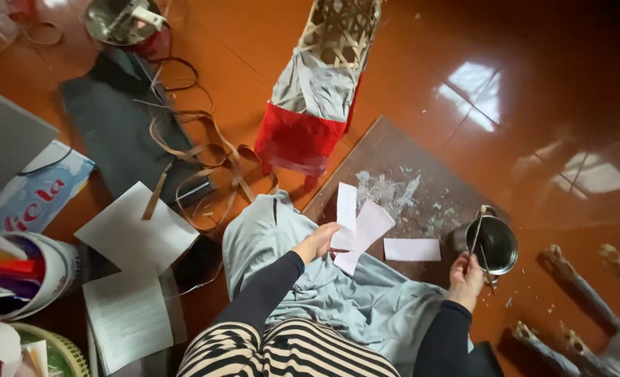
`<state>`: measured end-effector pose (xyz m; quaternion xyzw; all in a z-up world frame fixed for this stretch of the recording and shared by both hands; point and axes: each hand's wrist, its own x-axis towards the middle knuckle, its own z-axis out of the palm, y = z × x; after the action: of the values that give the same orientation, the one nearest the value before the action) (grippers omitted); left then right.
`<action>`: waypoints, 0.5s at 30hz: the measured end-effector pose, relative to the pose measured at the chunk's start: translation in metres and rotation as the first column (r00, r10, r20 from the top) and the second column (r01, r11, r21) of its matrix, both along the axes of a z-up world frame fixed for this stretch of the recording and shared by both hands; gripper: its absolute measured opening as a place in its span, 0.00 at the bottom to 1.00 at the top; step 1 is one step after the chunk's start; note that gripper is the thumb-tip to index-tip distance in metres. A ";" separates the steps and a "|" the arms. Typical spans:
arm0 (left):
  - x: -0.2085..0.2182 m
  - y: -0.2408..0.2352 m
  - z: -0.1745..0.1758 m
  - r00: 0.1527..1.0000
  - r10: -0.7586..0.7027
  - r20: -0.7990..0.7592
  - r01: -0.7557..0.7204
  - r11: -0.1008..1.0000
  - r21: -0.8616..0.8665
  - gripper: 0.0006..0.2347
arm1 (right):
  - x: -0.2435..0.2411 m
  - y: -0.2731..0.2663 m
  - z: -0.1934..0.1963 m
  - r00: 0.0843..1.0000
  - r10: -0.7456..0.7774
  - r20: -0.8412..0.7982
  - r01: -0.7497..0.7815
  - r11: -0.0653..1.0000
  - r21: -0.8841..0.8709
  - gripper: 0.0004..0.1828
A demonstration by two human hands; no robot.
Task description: The person is applying red and white paper strips to a woven bamboo structure using glue and a brush.
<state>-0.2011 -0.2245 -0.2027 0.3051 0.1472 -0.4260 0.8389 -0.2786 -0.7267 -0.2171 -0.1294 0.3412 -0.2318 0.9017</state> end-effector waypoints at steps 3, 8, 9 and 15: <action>0.006 0.001 0.010 0.999 -0.013 0.044 0.017 0.995 -0.097 0.14 | 0.003 0.012 0.044 0.983 0.050 -0.175 -0.138 0.830 -0.540 0.09; 0.003 0.013 0.081 0.993 -0.039 0.113 0.059 0.982 -0.182 0.14 | 0.004 0.032 0.094 0.898 -0.339 -0.281 -0.093 0.477 -0.874 0.09; 0.001 0.014 0.090 0.990 -0.047 0.134 0.075 0.973 -0.217 0.14 | 0.003 0.030 0.094 0.772 -0.518 -0.368 -0.200 0.351 -0.915 0.10; -0.007 0.007 0.093 0.993 -0.033 0.112 0.061 0.966 -0.253 0.11 | -0.007 -0.013 0.068 0.817 -0.280 -0.504 -0.414 0.323 -0.851 0.17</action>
<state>-0.2080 -0.2177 -0.1095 0.2202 0.0386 -0.4443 0.8675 -0.2852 -0.7400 -0.1490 -0.7054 0.3877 -0.2944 0.5152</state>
